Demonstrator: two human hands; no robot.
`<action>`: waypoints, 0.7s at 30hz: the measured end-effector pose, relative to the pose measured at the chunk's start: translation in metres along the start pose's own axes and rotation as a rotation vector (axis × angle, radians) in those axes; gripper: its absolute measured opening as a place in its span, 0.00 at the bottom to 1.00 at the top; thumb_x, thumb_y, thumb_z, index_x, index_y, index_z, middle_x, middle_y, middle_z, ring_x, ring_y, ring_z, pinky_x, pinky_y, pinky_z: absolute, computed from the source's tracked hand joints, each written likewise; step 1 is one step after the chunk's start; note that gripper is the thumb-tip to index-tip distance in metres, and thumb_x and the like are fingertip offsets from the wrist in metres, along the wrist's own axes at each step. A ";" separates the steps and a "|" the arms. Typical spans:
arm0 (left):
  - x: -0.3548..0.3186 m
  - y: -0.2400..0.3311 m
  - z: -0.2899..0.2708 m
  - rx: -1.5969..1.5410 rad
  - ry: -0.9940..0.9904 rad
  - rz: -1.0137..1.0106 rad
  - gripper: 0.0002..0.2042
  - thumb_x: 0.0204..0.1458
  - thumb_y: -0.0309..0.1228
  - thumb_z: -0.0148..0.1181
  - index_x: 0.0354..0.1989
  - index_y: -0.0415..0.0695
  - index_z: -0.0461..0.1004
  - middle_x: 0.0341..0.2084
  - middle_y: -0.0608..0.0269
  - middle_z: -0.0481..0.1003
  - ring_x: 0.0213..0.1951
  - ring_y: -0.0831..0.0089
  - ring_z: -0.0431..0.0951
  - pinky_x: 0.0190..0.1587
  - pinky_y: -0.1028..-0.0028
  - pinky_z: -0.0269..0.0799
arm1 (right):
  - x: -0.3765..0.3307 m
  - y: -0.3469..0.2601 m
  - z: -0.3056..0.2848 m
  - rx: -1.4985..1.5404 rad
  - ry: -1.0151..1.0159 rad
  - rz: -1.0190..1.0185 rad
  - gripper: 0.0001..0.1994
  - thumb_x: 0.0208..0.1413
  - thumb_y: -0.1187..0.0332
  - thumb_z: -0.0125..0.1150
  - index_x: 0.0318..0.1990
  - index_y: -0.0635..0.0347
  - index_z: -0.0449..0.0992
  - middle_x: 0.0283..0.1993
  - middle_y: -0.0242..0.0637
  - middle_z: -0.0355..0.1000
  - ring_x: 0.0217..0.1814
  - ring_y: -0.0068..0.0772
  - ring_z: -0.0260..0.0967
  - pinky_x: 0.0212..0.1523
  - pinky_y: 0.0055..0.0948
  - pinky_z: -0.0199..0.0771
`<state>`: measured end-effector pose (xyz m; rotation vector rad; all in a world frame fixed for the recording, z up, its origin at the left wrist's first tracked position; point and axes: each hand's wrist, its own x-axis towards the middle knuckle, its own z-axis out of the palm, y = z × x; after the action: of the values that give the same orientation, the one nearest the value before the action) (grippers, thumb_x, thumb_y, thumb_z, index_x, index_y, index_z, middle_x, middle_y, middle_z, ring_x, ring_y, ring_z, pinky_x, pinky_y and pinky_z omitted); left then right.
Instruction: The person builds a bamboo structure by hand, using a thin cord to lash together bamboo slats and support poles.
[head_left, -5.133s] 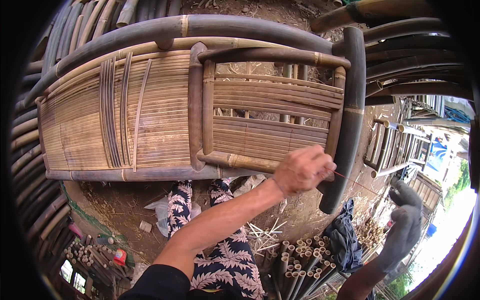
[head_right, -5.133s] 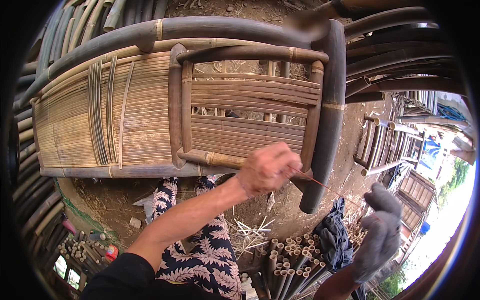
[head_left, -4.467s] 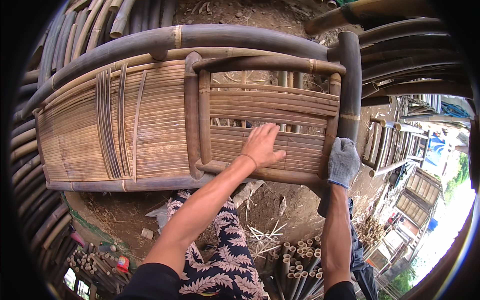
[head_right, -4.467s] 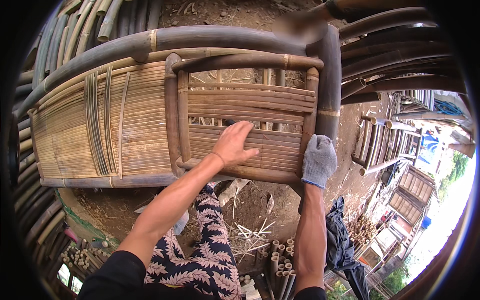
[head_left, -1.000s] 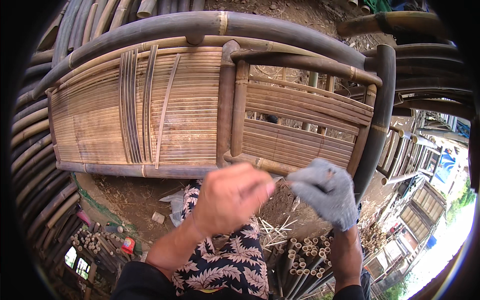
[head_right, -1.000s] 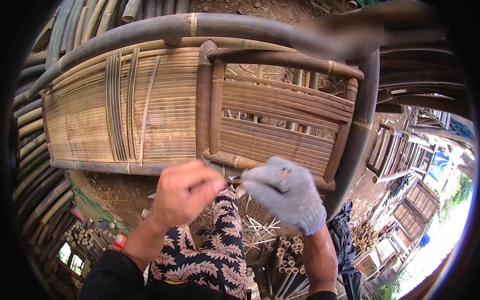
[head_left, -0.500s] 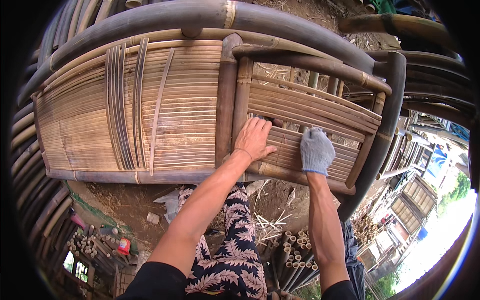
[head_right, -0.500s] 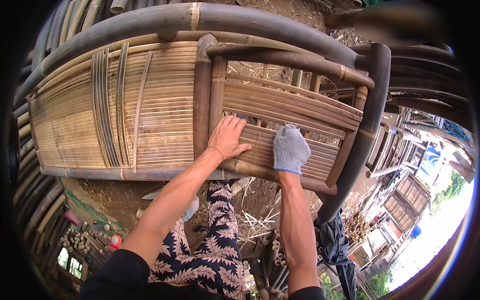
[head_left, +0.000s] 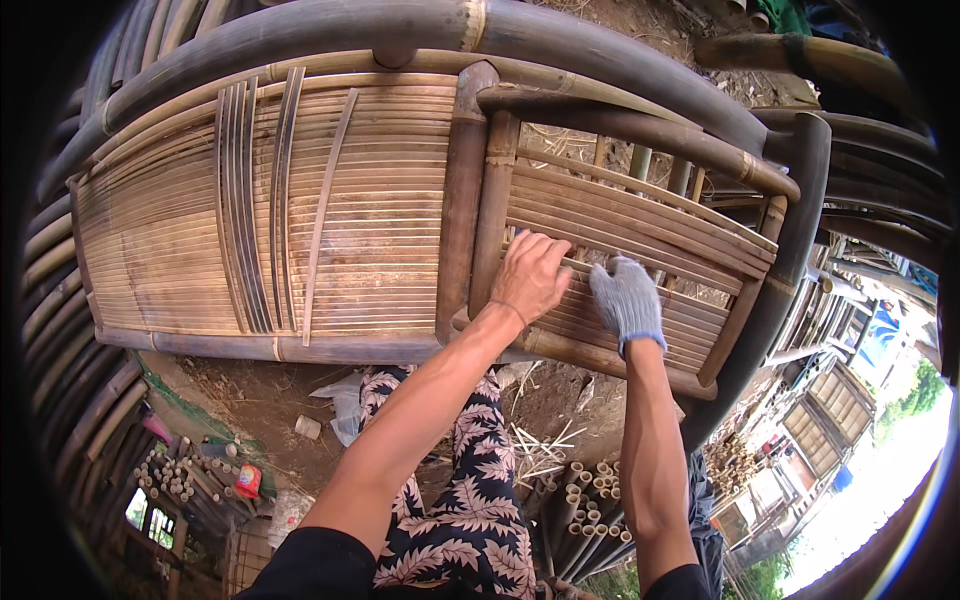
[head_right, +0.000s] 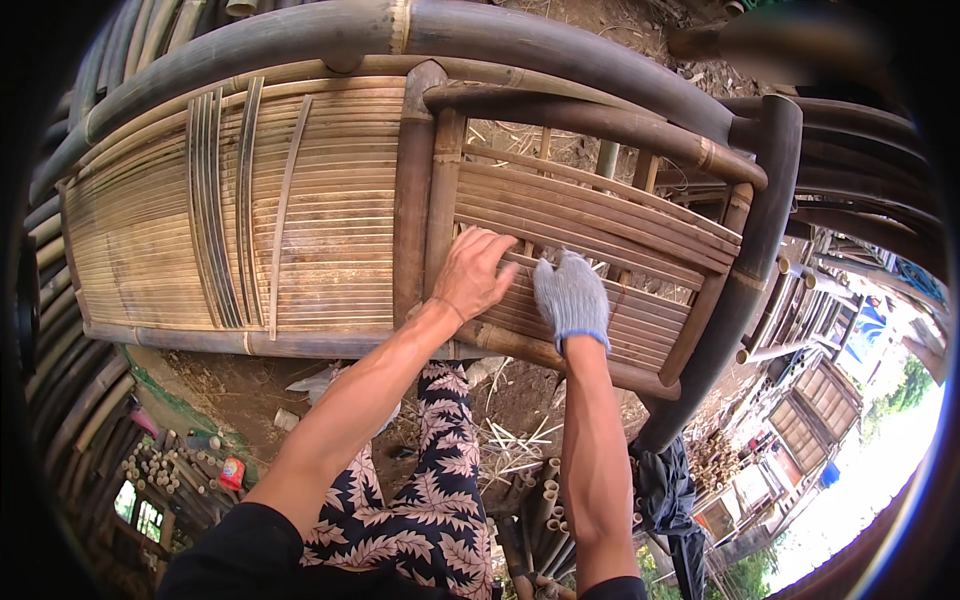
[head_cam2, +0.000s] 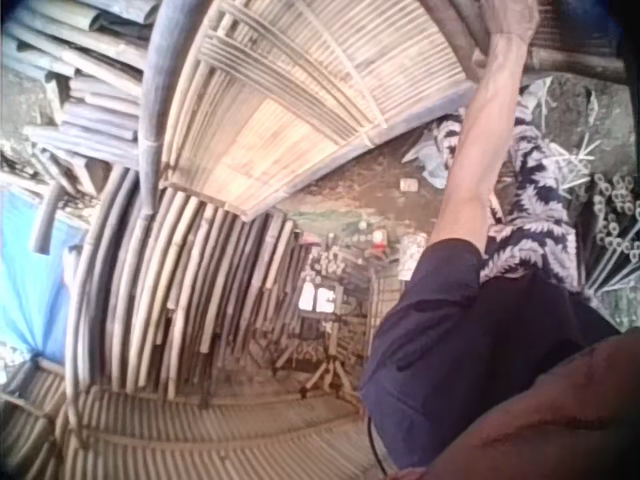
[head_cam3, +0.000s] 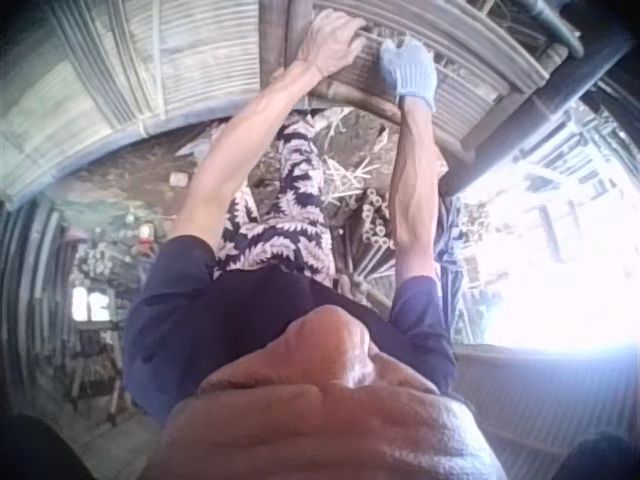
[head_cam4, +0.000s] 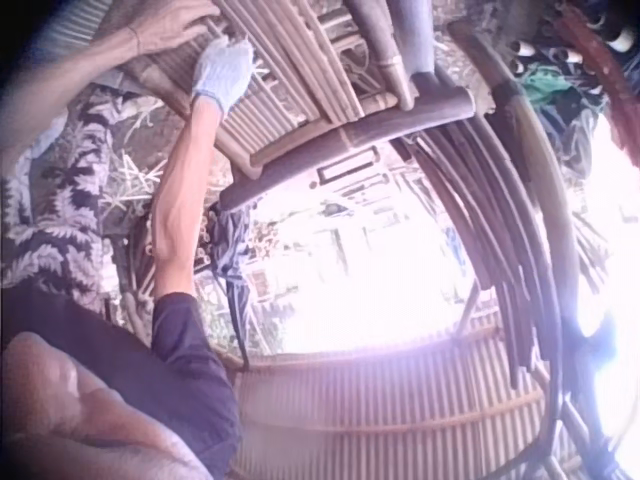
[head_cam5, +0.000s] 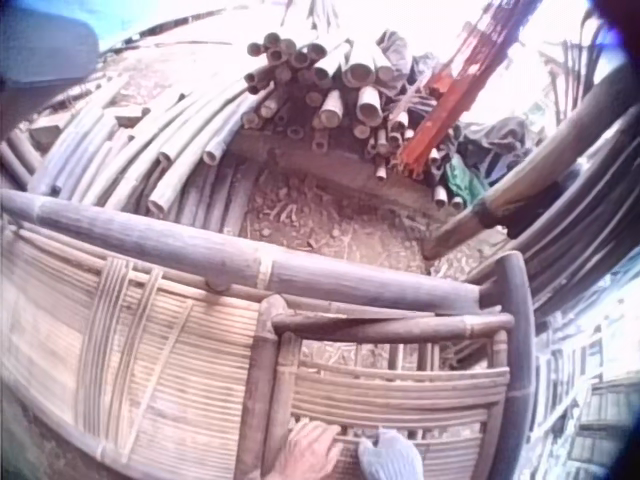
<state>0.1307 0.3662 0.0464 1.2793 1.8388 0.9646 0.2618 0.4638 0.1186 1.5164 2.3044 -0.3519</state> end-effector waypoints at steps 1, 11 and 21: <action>-0.007 -0.004 -0.013 0.039 0.045 -0.025 0.13 0.49 0.34 0.66 0.41 0.42 0.79 0.35 0.53 0.80 0.46 0.56 0.77 0.61 0.56 0.65 | -0.006 -0.019 -0.029 0.068 -0.147 0.091 0.14 0.61 0.61 0.55 0.36 0.64 0.80 0.31 0.48 0.79 0.35 0.45 0.79 0.37 0.40 0.78; -0.012 0.077 -0.074 -0.284 -0.345 -0.588 0.10 0.57 0.34 0.58 0.40 0.43 0.81 0.26 0.49 0.81 0.33 0.52 0.82 0.39 0.62 0.76 | -0.035 -0.006 -0.006 0.487 -0.013 -0.308 0.10 0.60 0.71 0.56 0.46 0.58 0.80 0.44 0.45 0.78 0.45 0.44 0.76 0.47 0.36 0.77; -0.003 0.002 0.003 -0.016 -0.141 -0.012 0.18 0.65 0.38 0.48 0.55 0.39 0.74 0.52 0.52 0.75 0.57 0.56 0.71 0.64 0.57 0.58 | -0.135 -0.004 -0.146 0.339 -0.417 0.214 0.16 0.54 0.58 0.69 0.35 0.65 0.82 0.37 0.44 0.75 0.44 0.46 0.73 0.56 0.42 0.73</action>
<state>0.1349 0.3638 0.0466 1.2915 1.7253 0.8582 0.2833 0.4083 0.3085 1.6343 1.8042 -0.9383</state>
